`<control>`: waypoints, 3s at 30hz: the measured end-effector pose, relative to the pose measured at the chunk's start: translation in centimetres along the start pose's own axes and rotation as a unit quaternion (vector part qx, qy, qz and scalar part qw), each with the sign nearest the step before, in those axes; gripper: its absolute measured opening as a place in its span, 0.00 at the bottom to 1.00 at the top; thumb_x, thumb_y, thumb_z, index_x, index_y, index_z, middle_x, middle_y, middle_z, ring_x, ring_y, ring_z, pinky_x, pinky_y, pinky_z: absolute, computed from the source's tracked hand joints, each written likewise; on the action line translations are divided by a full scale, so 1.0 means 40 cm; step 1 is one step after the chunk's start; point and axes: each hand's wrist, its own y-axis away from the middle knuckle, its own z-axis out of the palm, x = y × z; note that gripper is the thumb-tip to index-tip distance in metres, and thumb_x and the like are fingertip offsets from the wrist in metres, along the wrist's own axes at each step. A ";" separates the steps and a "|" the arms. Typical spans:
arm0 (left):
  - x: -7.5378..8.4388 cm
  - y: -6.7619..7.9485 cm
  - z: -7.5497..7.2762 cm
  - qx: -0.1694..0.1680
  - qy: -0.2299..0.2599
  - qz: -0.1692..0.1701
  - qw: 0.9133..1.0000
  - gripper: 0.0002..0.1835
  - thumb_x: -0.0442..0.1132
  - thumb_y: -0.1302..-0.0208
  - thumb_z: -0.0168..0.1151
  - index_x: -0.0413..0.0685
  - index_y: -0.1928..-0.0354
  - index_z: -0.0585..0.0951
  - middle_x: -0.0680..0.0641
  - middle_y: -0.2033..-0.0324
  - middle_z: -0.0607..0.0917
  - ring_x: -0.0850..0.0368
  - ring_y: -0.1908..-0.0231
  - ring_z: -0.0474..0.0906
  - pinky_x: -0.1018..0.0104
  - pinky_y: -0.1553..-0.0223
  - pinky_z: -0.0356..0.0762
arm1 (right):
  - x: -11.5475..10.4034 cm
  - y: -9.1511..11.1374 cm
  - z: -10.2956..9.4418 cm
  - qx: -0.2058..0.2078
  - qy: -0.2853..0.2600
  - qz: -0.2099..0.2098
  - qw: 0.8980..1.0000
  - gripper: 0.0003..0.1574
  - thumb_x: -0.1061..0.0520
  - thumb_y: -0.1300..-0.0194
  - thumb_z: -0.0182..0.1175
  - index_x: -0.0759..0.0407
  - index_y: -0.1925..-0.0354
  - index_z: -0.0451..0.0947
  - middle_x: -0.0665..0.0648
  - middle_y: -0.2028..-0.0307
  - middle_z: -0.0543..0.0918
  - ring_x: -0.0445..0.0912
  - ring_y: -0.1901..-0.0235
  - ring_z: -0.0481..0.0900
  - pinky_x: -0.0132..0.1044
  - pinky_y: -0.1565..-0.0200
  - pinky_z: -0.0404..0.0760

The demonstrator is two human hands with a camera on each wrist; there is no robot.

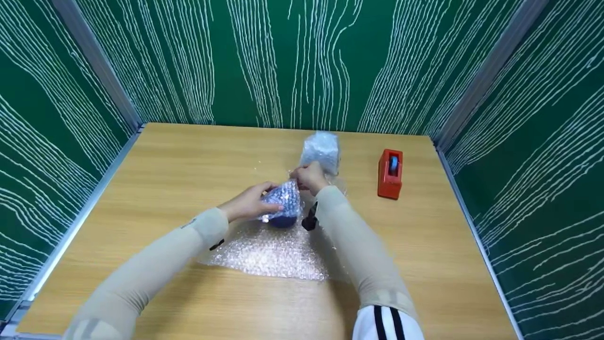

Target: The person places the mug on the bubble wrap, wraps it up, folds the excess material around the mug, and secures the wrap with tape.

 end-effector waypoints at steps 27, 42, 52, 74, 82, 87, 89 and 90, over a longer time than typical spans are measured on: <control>0.101 0.014 -0.080 -0.070 -0.127 -0.051 0.988 0.37 0.60 0.29 0.72 0.39 0.30 0.77 0.41 0.41 0.87 0.45 0.42 0.84 0.49 0.33 0.81 | 0.064 0.059 -0.042 -0.083 -0.123 -0.034 0.988 0.36 0.60 0.24 0.64 0.69 0.25 0.65 0.51 0.58 0.86 0.41 0.66 0.87 0.32 0.59 0.89; 0.093 -0.052 -0.149 -0.171 -0.048 -0.111 0.978 0.33 0.53 0.23 0.68 0.42 0.26 0.75 0.38 0.31 0.81 0.42 0.47 0.88 0.56 0.50 0.92 | 0.100 0.087 -0.043 -0.066 -0.065 -0.061 0.994 0.27 0.69 0.32 0.68 0.67 0.36 0.75 0.51 0.60 0.84 0.41 0.61 0.85 0.33 0.60 0.90; 0.122 -0.085 -0.181 -0.265 0.070 -0.208 0.939 0.31 0.44 0.17 0.59 0.42 0.20 0.67 0.35 0.21 0.69 0.31 0.25 0.72 0.43 0.31 0.82 | 0.103 0.101 -0.034 -0.057 -0.049 -0.081 0.994 0.26 0.73 0.33 0.69 0.67 0.39 0.77 0.51 0.60 0.86 0.41 0.61 0.87 0.34 0.59 0.92; 0.058 -0.111 -0.122 -0.177 -0.104 -0.040 0.978 0.27 0.52 0.30 0.76 0.49 0.36 0.84 0.41 0.40 0.86 0.51 0.56 0.86 0.51 0.58 0.93 | 0.111 0.113 -0.040 -0.052 -0.022 -0.094 0.994 0.25 0.68 0.31 0.69 0.69 0.37 0.77 0.51 0.60 0.86 0.40 0.60 0.86 0.39 0.54 0.92; 0.044 -0.116 -0.101 -0.148 -0.111 -0.043 0.982 0.22 0.49 0.32 0.78 0.49 0.40 0.86 0.43 0.40 0.86 0.52 0.61 0.87 0.56 0.66 0.92 | 0.134 0.121 -0.062 -0.080 -0.025 -0.130 0.988 0.27 0.66 0.28 0.68 0.75 0.35 0.76 0.54 0.53 0.87 0.43 0.58 0.89 0.41 0.52 0.93; 0.047 -0.115 -0.084 -0.119 -0.121 -0.042 0.985 0.19 0.44 0.32 0.78 0.46 0.44 0.87 0.41 0.45 0.88 0.56 0.72 0.83 0.62 0.75 0.88 | 0.157 0.127 -0.081 -0.096 0.002 -0.157 0.983 0.30 0.62 0.28 0.70 0.76 0.34 0.75 0.50 0.55 0.90 0.41 0.58 0.89 0.39 0.52 0.93; 0.049 -0.115 -0.076 -0.101 -0.135 -0.039 0.985 0.17 0.42 0.33 0.77 0.45 0.46 0.88 0.41 0.48 0.89 0.58 0.77 0.80 0.65 0.78 0.85 | 0.165 0.129 -0.087 -0.098 0.008 -0.164 0.982 0.30 0.62 0.29 0.70 0.76 0.34 0.76 0.48 0.58 0.90 0.40 0.59 0.88 0.39 0.53 0.92; 0.051 -0.115 -0.072 -0.090 -0.144 -0.038 0.985 0.15 0.41 0.34 0.77 0.44 0.48 0.88 0.42 0.51 0.90 0.59 0.79 0.79 0.67 0.79 0.82 | 0.169 0.130 -0.090 -0.099 0.010 -0.166 0.981 0.30 0.62 0.28 0.70 0.77 0.34 0.75 0.47 0.59 0.90 0.39 0.60 0.88 0.38 0.53 0.92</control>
